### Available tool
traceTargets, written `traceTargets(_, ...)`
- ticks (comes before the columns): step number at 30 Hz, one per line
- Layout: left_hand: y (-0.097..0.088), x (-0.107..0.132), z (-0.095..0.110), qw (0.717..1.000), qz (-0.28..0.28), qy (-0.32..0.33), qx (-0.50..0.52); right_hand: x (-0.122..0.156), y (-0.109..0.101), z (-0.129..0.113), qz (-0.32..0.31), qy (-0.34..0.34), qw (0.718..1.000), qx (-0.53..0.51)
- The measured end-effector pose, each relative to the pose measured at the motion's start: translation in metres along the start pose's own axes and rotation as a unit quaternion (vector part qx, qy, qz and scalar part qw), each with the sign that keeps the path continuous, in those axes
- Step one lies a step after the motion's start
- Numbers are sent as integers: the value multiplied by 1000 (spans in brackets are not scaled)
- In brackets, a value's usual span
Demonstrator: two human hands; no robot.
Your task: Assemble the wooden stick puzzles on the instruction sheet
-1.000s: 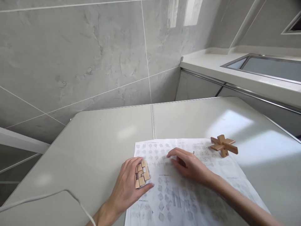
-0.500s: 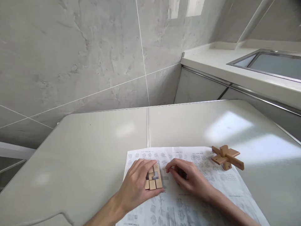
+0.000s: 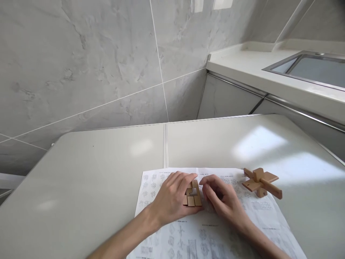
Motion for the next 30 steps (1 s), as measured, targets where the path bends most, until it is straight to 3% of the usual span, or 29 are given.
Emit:
traceTargets(7,1,2,-3,1000,-25,-9,9,6,-7,-6,7,-7,998,70)
traceTargets(16,-20,7,-15,995,-52,-83,-9,7,-2,-18,-22,-92,966,240)
traceTargets(25,-20,10,-24,993,-101,-53,2,8,5,-17,-88,-102,948,289)
traceTargets(30,-17,10,-25,994,-99,-36,19,8,7,-13,-120,-92,949,277)
Point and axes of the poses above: each hand's wrist, its own x-axis away from the middle knuckle, its own y-axis out of the palm, z = x × y, the point moved 7 cm from there along -x, towards the middle knuckle, and after that the axes turned 9 degrees about -z, right-handed, at the moved point
